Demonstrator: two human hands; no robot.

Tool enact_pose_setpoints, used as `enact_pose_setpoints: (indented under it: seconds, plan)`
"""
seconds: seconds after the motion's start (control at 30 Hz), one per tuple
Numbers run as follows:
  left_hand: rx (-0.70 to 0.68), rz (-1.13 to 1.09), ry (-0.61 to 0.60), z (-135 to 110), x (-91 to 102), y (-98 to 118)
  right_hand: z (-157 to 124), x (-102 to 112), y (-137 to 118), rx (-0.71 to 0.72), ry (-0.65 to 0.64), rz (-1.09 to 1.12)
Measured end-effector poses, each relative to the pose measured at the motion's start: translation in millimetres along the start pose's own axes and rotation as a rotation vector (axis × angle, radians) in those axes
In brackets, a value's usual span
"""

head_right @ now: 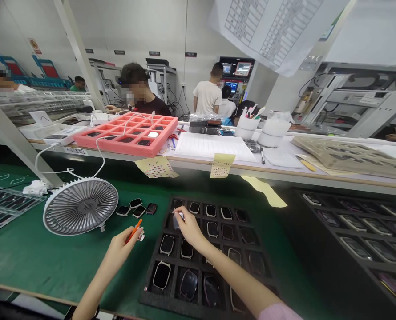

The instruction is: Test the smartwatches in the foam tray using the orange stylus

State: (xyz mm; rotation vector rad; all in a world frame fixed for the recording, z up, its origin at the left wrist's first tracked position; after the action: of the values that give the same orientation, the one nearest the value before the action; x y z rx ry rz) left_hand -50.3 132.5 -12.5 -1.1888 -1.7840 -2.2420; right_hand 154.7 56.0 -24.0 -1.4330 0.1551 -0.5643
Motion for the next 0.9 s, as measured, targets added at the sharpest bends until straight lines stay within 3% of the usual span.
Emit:
enact_pose_setpoints:
  seconds: [0.07, 0.2, 0.43, 0.6, 0.73, 0.9]
  plan:
    - [0.008, 0.153, 0.013, -1, 3.9, -7, 5, -10, 3, 0.052, -0.044, -0.133]
    - [0.005, 0.333, -0.009, -5, 2.0, -11, 10, -24, 8, 0.094, -0.086, -0.191]
    - [0.015, 0.391, -0.001, -3, 2.9, -16, 11, -13, 15, 0.077, -0.062, -0.251]
    - [0.006, 0.399, -0.037, -3, -3.9, -19, 15, -16, 15, 0.071, -0.173, -0.293]
    - [0.018, 0.423, -0.026, -3, -0.9, -19, 17, -14, 4, 0.078, -0.231, -0.326]
    - [0.065, 0.483, -0.026, -4, 5.5, -19, -8, -18, -22, 0.282, -0.241, -0.553]
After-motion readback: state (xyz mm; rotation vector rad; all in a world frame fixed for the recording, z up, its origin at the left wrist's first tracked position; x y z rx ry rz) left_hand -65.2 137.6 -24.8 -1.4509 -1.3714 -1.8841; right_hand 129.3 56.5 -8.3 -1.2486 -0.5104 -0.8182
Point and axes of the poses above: each hand's wrist, its own z-axis towards the middle knuckle, its own x-axis out of the back of the hand, y = z × x, the point moved 5 cm from there along z, towards the middle knuckle, and after that the axes turned 5 degrees about z, right-handed, at the moved point
